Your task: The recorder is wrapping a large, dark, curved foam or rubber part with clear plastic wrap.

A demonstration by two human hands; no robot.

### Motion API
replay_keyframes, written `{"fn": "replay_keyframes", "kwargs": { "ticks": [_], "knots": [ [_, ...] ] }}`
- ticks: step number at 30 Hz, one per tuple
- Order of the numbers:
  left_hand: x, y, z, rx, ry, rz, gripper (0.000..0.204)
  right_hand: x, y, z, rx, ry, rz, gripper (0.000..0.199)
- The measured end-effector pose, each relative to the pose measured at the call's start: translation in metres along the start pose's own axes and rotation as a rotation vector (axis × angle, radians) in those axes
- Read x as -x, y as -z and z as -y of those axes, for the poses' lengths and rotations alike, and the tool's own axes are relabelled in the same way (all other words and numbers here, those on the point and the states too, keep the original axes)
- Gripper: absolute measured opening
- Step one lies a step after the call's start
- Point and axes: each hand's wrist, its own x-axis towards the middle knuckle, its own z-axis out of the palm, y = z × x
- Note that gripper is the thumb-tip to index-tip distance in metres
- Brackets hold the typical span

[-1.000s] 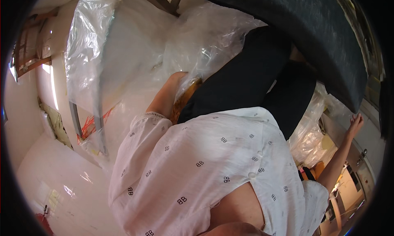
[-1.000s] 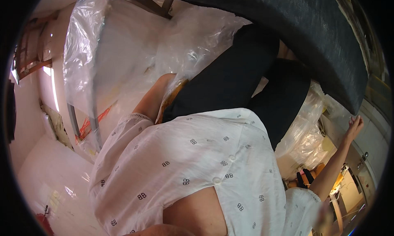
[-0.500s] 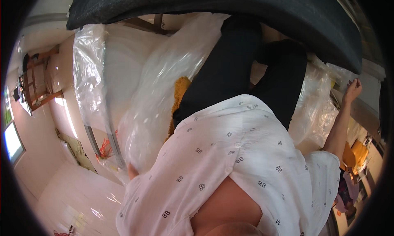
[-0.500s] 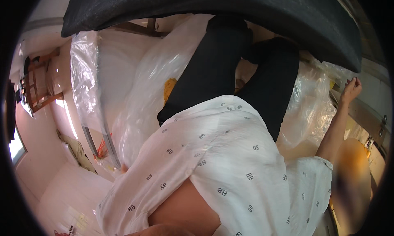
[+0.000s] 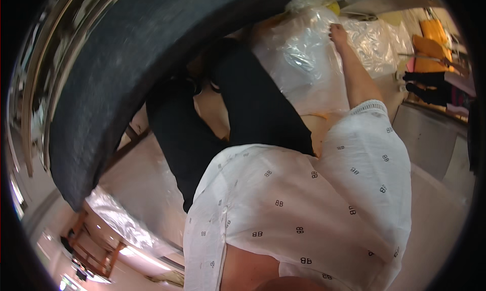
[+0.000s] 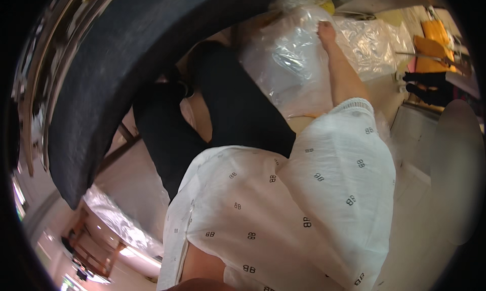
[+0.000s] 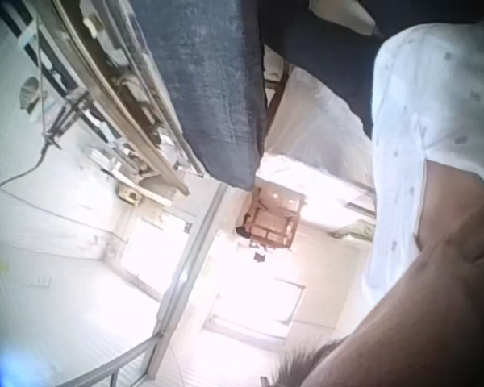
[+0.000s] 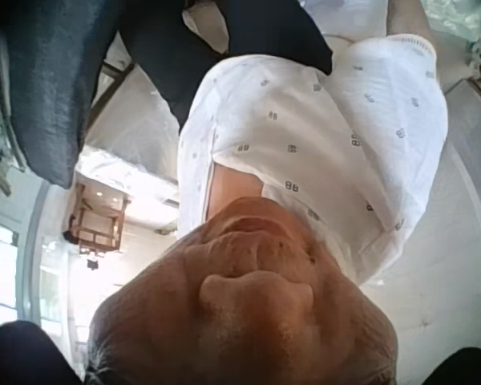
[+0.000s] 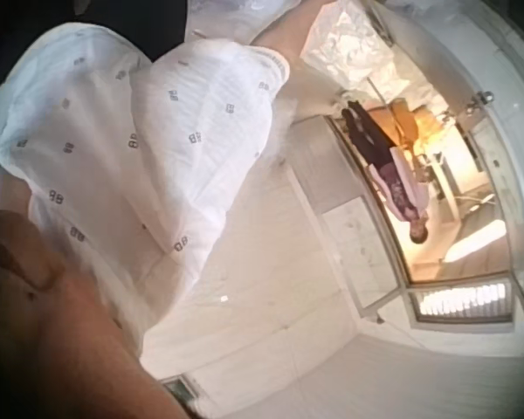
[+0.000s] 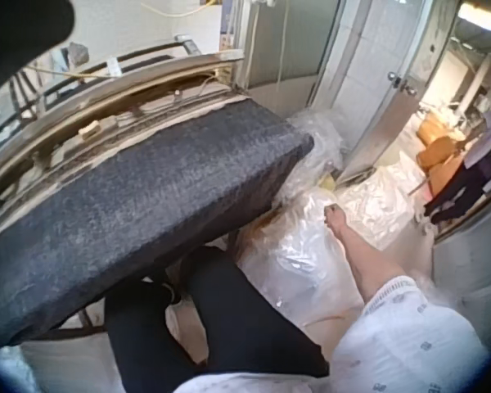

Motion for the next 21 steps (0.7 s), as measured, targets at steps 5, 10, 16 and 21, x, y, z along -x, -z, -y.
{"fn": "replay_keyframes", "kwargs": {
  "ticks": [5, 10, 16, 21],
  "knots": [
    [-0.103, -0.014, -0.017, 0.053, -0.041, -0.187, 0.056, 0.004, -0.03, -0.006, 0.109, -0.085, 0.104, 0.035],
    [-0.265, 0.003, -0.184, 0.403, -0.089, -0.337, 0.032, 0.048, -0.054, -0.088, 0.664, 0.018, 0.141, 0.045],
    [-0.356, 0.009, -0.327, 0.526, -0.42, -0.347, 0.027, 0.13, -0.006, -0.1, 0.427, -0.153, 0.094, 0.04],
    [-0.387, 0.001, -0.425, 0.876, -0.461, -0.127, 0.026, 0.108, 0.027, -0.138, 0.392, -0.103, 0.082, 0.025]
  ]
}}
